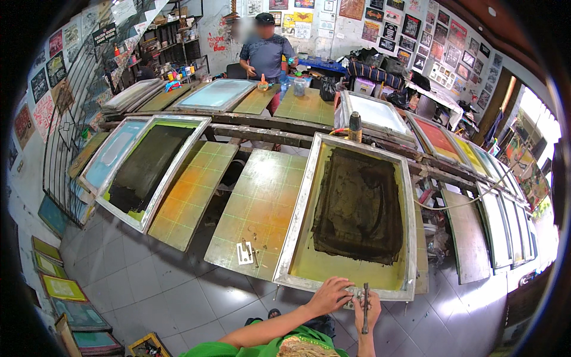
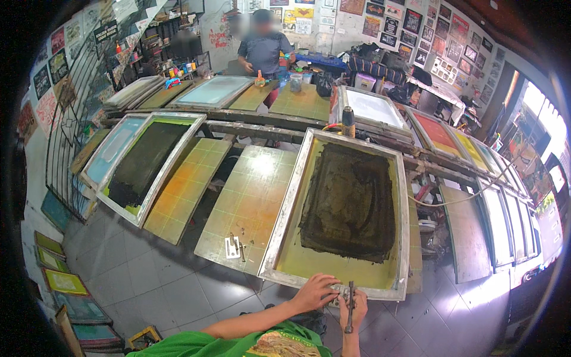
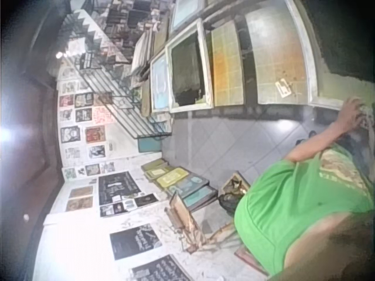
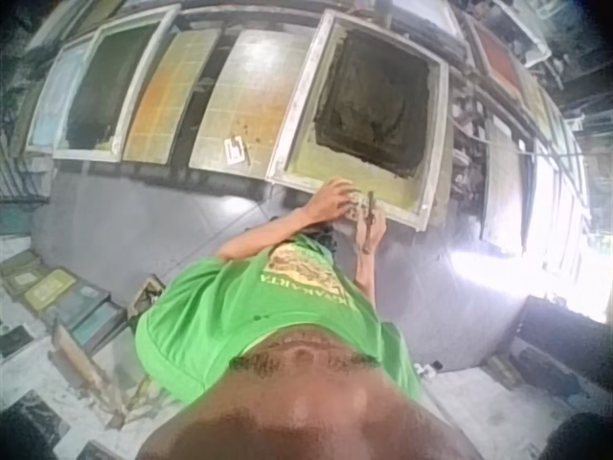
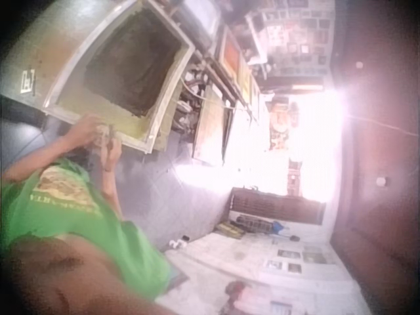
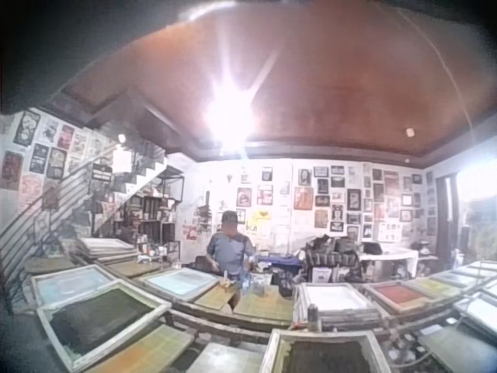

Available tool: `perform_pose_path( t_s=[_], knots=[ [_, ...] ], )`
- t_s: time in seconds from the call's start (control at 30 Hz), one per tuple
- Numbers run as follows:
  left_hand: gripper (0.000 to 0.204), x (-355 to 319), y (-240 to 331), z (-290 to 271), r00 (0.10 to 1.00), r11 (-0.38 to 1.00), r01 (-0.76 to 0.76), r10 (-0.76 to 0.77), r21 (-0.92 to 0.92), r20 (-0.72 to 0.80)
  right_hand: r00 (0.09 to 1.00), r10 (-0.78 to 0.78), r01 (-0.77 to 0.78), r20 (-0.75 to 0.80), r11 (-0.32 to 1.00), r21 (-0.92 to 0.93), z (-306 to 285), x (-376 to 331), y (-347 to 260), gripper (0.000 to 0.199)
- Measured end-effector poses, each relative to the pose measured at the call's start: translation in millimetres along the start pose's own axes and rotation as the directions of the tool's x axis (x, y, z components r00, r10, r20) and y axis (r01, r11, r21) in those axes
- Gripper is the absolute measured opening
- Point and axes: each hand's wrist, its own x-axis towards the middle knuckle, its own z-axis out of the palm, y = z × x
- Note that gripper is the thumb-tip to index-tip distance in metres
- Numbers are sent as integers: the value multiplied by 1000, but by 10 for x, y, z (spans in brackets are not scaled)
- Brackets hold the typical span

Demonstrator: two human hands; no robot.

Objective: The person assembles a screen printing frame by hand, using a hammer to tap metal clips into place along the frame edges. They then lift the frame and place it onto a drying rack among other frames.

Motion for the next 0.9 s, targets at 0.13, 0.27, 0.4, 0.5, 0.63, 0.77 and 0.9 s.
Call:
perform_pose_path(
  t_s=[0.13, 0.27, 0.4, 0.5, 0.63, 0.77, 0.9],
  knots=[
    [27, -4, 9, 87, 996, 996, 91, -91, 3, -7, 998, 59, -61, -33, 996, -59, 11, 1, 11, 19],
    [27, 44, 102, 18, 999, 1000, 18, -18, 1, -48, 983, 185, -185, 6, 983, -3, -42, 5, -168, 21],
    [31, 16, 10, -20, 999, 997, -38, 40, 66, -30, 999, 46, -46, 12, 999, 21, -36, 83, -359, 26],
    [28, 35, 39, 35, 998, 997, 56, -54, 44, -33, 999, 20, -23, -25, 991, -132, -32, 123, -387, 22],
    [24, 117, 180, 12, 999, 998, 28, -26, 48, -27, 982, 185, -187, -38, 981, -46, -73, 30, -305, 16],
    [27, 94, 82, 29, 998, 992, -62, 65, 109, -22, 999, 32, -29, 29, 995, -99, -135, 90, -416, 16],
    [29, 18, 16, 145, 998, 997, 51, -50, 50, -28, 999, 53, -54, -7, 987, -150, -113, 94, -429, 20]
  ],
)
